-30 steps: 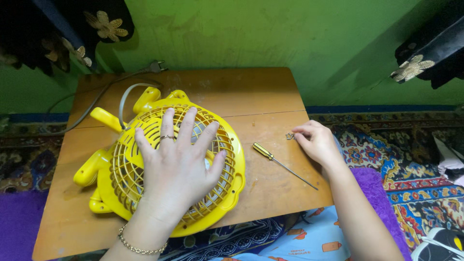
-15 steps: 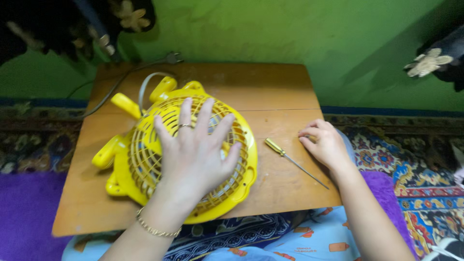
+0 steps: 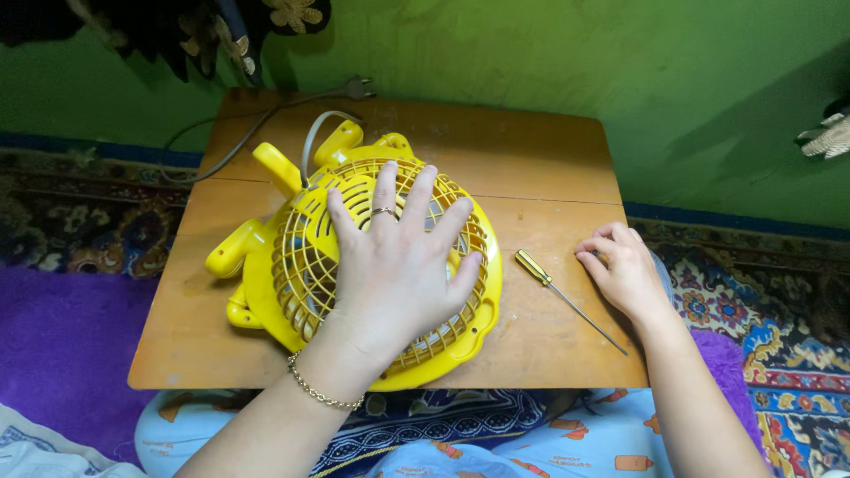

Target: The person reassembles a yellow and blue electric fan by attaching the front grille to the fan body and securing it with screws using a screwdriver. The person then rotates the fan to access different screw holes and continues tightening the screws.

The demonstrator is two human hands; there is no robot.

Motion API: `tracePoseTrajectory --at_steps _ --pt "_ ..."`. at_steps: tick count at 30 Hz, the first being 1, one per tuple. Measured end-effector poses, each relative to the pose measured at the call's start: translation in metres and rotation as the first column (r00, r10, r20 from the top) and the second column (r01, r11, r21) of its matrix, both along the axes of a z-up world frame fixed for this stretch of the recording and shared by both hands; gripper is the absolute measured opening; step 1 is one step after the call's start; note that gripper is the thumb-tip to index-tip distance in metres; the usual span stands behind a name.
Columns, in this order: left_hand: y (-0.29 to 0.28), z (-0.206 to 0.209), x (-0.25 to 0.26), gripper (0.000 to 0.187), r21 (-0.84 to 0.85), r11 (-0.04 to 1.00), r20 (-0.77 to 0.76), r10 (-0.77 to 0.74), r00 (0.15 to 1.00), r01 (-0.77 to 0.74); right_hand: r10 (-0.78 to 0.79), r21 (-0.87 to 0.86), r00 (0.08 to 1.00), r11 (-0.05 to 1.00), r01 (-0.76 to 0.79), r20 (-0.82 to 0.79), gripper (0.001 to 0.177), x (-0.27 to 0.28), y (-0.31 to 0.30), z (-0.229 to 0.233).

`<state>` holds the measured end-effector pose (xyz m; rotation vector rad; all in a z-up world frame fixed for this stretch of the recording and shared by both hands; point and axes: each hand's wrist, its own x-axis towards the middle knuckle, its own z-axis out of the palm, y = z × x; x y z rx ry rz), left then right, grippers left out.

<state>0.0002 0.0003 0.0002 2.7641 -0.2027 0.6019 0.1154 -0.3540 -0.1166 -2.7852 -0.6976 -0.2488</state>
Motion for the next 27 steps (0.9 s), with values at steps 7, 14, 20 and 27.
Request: tracePoseTrajectory --at_steps 7,14,20,27 --pt "0.000 0.001 0.000 0.050 0.000 1.000 -0.007 -0.002 1.000 0.002 0.053 -0.060 0.994 0.997 -0.047 0.095 0.010 -0.008 0.002 0.009" --pt "0.000 0.000 -0.001 0.050 0.012 1.000 -0.002 -0.002 1.000 0.002 0.085 -0.029 0.986 0.996 -0.082 0.141 0.014 -0.013 0.011 0.013" --pt "0.000 -0.001 0.000 0.051 0.009 1.000 -0.010 0.003 1.000 -0.003 0.027 0.199 0.967 0.977 -0.079 0.253 0.023 -0.033 0.036 0.033" --pt "0.000 -0.002 -0.001 0.051 -0.014 1.000 0.003 0.005 1.000 -0.005 0.040 0.403 0.997 0.913 -0.065 0.071 0.015 -0.091 0.100 0.040"
